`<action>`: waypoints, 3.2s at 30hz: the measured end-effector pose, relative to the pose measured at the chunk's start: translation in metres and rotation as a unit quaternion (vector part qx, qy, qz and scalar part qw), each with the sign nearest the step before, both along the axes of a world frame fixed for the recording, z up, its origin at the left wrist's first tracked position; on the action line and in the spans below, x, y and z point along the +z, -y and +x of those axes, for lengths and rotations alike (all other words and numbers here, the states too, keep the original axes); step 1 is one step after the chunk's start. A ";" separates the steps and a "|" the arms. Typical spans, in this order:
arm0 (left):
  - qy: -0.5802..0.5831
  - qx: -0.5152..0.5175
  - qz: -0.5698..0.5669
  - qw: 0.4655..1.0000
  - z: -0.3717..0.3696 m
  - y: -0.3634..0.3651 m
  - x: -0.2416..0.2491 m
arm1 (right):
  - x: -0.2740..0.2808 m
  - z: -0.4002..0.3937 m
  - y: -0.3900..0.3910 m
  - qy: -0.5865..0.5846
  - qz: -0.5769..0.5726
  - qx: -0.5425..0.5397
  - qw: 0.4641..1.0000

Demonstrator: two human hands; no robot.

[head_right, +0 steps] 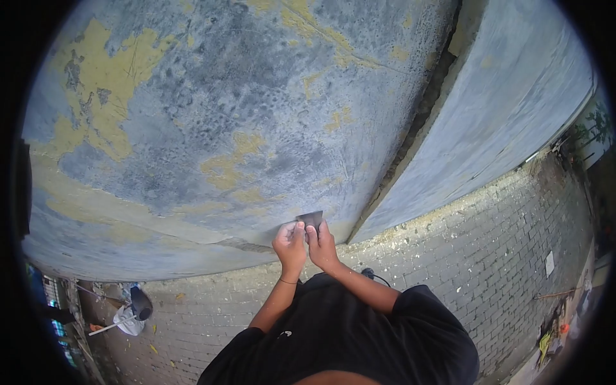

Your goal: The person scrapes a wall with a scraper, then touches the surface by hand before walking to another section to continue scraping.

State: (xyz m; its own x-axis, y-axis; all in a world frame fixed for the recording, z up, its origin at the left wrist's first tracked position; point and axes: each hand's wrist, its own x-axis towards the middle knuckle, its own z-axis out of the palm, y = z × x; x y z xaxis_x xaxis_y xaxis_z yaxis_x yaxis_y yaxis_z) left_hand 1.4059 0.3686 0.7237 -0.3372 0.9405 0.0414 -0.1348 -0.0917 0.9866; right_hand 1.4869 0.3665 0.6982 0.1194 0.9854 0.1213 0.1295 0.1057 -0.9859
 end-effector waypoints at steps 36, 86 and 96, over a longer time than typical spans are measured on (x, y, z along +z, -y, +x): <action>-0.115 0.039 0.066 0.990 0.009 -0.007 0.016 | 0.020 0.001 -0.006 -0.052 0.075 -0.033 0.995; -0.020 0.008 0.024 0.999 0.013 -0.006 0.031 | 0.033 0.009 -0.003 -0.021 0.025 -0.041 0.999; -0.012 0.011 0.031 0.999 0.012 -0.007 0.027 | 0.017 0.011 0.000 -0.065 0.048 -0.023 0.996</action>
